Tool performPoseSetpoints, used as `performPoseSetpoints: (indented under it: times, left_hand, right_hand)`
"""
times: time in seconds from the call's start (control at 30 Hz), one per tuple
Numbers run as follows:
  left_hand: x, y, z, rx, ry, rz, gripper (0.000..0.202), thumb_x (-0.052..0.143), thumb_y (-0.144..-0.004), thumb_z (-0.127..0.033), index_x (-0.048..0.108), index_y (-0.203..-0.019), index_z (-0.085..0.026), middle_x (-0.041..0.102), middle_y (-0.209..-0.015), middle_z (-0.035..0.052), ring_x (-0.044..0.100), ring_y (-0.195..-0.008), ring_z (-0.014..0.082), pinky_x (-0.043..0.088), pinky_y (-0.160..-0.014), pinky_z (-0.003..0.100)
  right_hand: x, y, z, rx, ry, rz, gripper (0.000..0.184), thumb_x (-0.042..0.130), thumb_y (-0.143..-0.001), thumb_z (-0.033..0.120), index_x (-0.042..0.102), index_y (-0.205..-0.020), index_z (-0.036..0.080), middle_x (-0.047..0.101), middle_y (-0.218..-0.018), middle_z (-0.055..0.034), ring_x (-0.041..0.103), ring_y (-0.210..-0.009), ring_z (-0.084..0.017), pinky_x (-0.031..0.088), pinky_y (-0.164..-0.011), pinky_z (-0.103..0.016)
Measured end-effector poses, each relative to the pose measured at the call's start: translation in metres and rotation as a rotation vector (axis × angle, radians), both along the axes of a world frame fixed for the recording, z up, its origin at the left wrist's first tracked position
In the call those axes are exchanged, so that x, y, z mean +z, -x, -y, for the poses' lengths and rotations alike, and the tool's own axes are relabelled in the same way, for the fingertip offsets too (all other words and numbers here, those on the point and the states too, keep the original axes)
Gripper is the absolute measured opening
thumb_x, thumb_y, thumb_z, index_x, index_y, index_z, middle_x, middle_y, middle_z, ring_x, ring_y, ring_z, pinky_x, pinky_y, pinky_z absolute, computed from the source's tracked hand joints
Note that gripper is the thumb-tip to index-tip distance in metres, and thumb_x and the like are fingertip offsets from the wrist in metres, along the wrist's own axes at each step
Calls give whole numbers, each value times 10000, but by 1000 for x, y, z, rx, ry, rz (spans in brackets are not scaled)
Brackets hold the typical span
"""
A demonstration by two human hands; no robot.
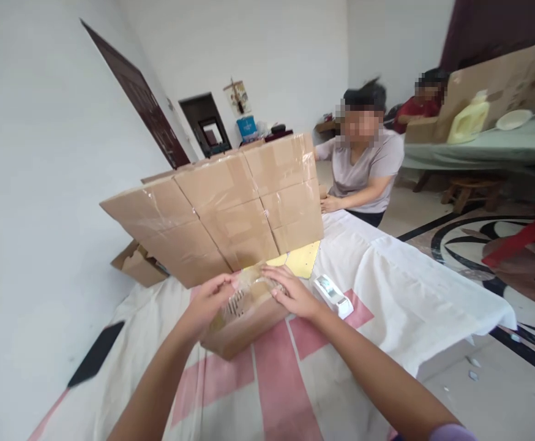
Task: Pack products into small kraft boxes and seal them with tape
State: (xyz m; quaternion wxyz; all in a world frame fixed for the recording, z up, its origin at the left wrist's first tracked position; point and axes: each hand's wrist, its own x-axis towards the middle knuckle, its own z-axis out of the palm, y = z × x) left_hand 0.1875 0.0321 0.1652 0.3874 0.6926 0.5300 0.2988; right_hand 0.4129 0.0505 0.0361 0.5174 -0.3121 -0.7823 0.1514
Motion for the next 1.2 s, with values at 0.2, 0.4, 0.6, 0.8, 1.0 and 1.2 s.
performPoseSetpoints:
  times: [0.2, 0.4, 0.6, 0.8, 1.0, 1.2]
  left_hand:
    - [4, -4, -17, -42, 67, -80, 345, 657, -795, -524, 651, -863, -185, 557, -735, -34, 459, -686, 122, 332, -650, 247]
    - [3, -8, -20, -44, 134, -185, 377, 627, -793, -552, 642, -787, -175, 501, -704, -33, 389, -649, 103, 274, -611, 242]
    - [11, -14, -25, -43, 152, -282, 353, 641, -788, -542, 643, -792, -189, 477, -679, -32, 377, -621, 108, 274, -567, 242]
    - [13, -18, -27, -24, 14, -512, 312, 619, -816, -533, 680, -871, -232, 529, -613, -41, 442, -565, 131, 272, -531, 261]
    - [13, -20, -27, -26, -50, -626, 324, 587, -841, -559, 688, -890, -255, 513, -567, -55, 451, -534, 136, 255, -524, 274]
    - [11, -23, -42, -123, -21, -541, 335, 602, -816, -543, 682, -850, -220, 643, -701, -17, 542, -653, 162, 368, -602, 280]
  right_hand:
    - [-2, -3, -5, 7, -26, -14, 343, 534, -1007, 392, 680, -1267, 224, 523, -1471, -134, 502, -1358, -273, 448, -1136, -481]
    - [4, -4, -7, 13, -21, 9, 360, 503, -1019, 430, 720, -1138, 169, 541, -1423, -150, 525, -1327, -278, 469, -1108, -485]
    - [1, -1, -6, 11, 1, -24, 292, 558, -993, 375, 697, -1194, 215, 538, -1457, -132, 509, -1351, -284, 474, -1110, -505]
    - [-2, 1, -5, -7, -21, -40, 353, 567, -984, 341, 642, -1323, 277, 522, -1498, -107, 511, -1359, -278, 470, -1122, -523]
    - [-6, 3, -3, -33, 19, -68, 534, 573, -973, 347, 475, -1496, 303, 409, -1579, -112, 432, -1447, -287, 428, -1167, -517]
    - [-11, 6, -3, -18, 67, -60, 674, 585, -959, 337, 324, -1580, 313, 348, -1618, -106, 360, -1497, -285, 383, -1203, -519]
